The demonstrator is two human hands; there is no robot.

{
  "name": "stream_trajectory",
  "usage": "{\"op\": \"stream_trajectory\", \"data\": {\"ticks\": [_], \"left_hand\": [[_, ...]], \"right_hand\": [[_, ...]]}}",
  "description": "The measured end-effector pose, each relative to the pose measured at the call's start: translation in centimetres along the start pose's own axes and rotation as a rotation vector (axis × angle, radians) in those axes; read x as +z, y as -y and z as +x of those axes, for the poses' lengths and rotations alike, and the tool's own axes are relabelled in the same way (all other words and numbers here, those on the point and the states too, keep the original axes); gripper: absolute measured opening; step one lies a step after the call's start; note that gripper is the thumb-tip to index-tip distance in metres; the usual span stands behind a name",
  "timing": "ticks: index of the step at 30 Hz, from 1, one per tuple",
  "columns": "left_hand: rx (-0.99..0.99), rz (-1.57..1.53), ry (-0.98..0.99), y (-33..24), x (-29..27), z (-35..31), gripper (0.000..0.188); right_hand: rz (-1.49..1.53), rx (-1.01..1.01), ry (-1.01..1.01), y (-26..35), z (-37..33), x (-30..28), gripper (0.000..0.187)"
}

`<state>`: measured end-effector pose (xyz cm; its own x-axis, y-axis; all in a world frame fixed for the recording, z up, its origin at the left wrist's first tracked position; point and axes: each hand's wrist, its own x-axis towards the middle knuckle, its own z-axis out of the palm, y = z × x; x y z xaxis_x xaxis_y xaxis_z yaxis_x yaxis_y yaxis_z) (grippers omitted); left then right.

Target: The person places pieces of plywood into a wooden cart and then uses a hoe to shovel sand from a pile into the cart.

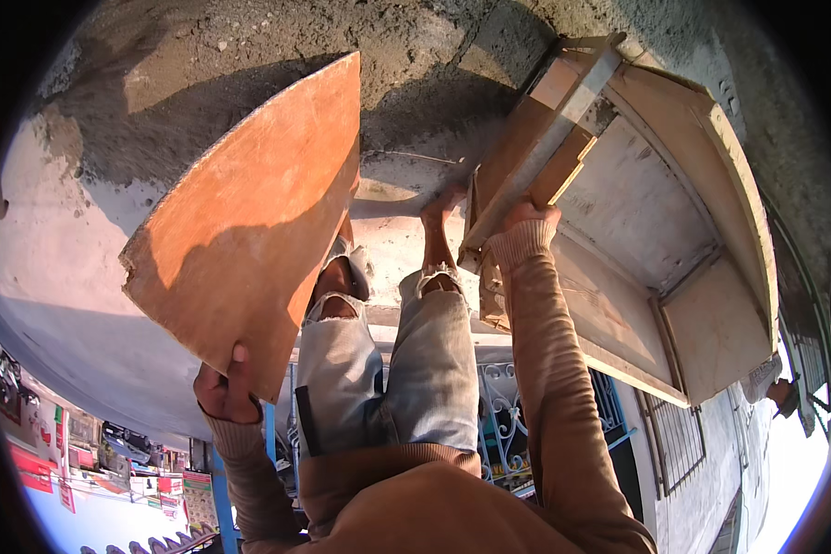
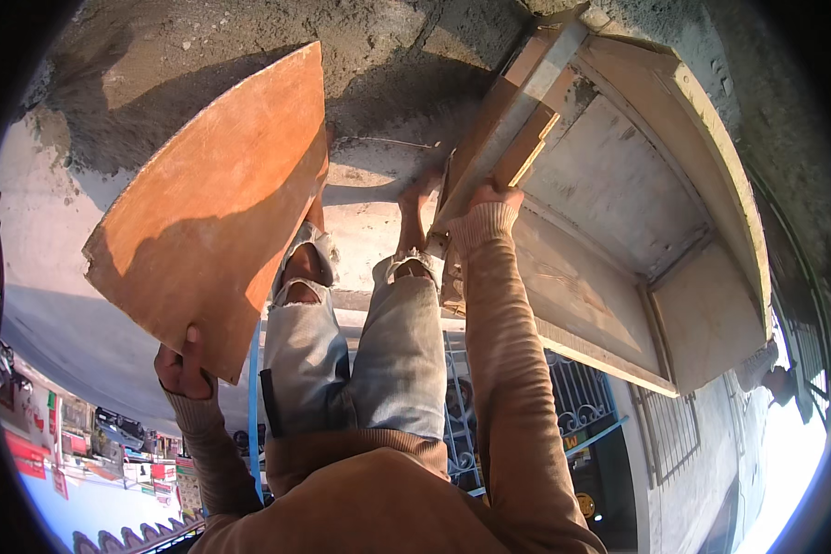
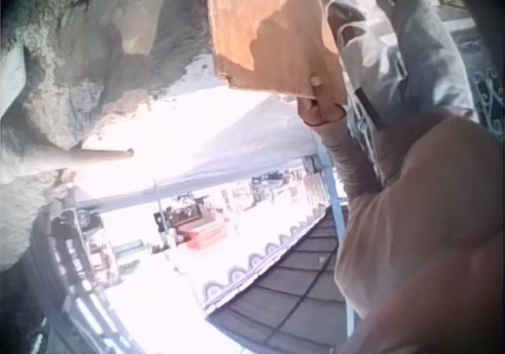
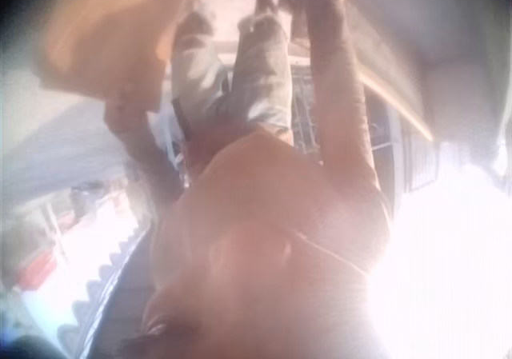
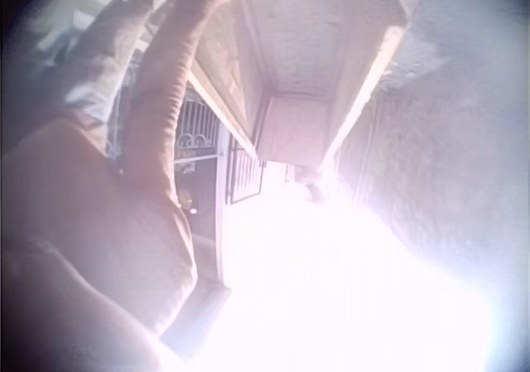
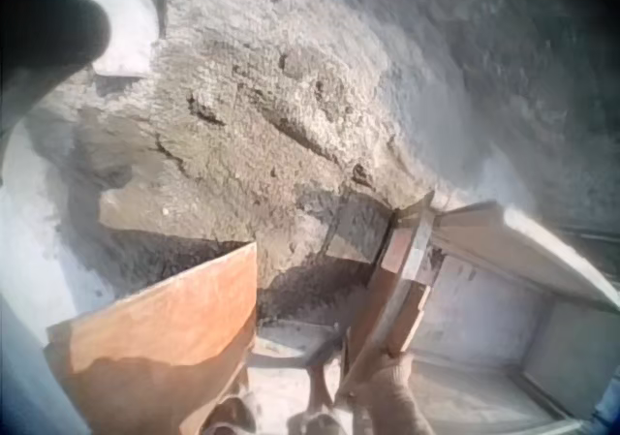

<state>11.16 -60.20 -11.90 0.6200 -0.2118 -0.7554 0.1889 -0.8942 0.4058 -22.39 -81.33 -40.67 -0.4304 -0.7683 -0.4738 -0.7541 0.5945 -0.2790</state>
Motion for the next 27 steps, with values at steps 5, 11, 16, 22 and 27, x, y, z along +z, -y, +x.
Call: {"op": "stream_trajectory", "data": {"ticks": [5, 11, 16, 22, 27], "left_hand": [[0.087, -0.017, -0.114, 0.5, 3.5, -1.3, 0.033], [0.082, -0.133, -0.106, -1.4, 5.1, -2.6, 0.036], [0.148, -0.102, -0.021, -0.9, 3.4, -2.9, 0.038], [0.037, -0.152, -0.058, 1.6, 2.8, -2.5, 0.040], [0.020, -0.114, -0.061, 1.6, 2.3, -2.2, 0.040]], "right_hand": [[-0.033, 0.077, 0.041, 0.6, 0.7, -0.2, 0.052], [-0.136, -0.055, -0.041, 1.3, 0.5, -0.7, 0.050], [-0.021, -0.075, -0.086, 0.0, -1.9, -1.5, 0.045], [-0.131, -0.032, 0.004, 3.3, -3.1, -1.6, 0.034], [0.080, 0.030, 0.110, 2.8, -2.8, -2.7, 0.030]]}}
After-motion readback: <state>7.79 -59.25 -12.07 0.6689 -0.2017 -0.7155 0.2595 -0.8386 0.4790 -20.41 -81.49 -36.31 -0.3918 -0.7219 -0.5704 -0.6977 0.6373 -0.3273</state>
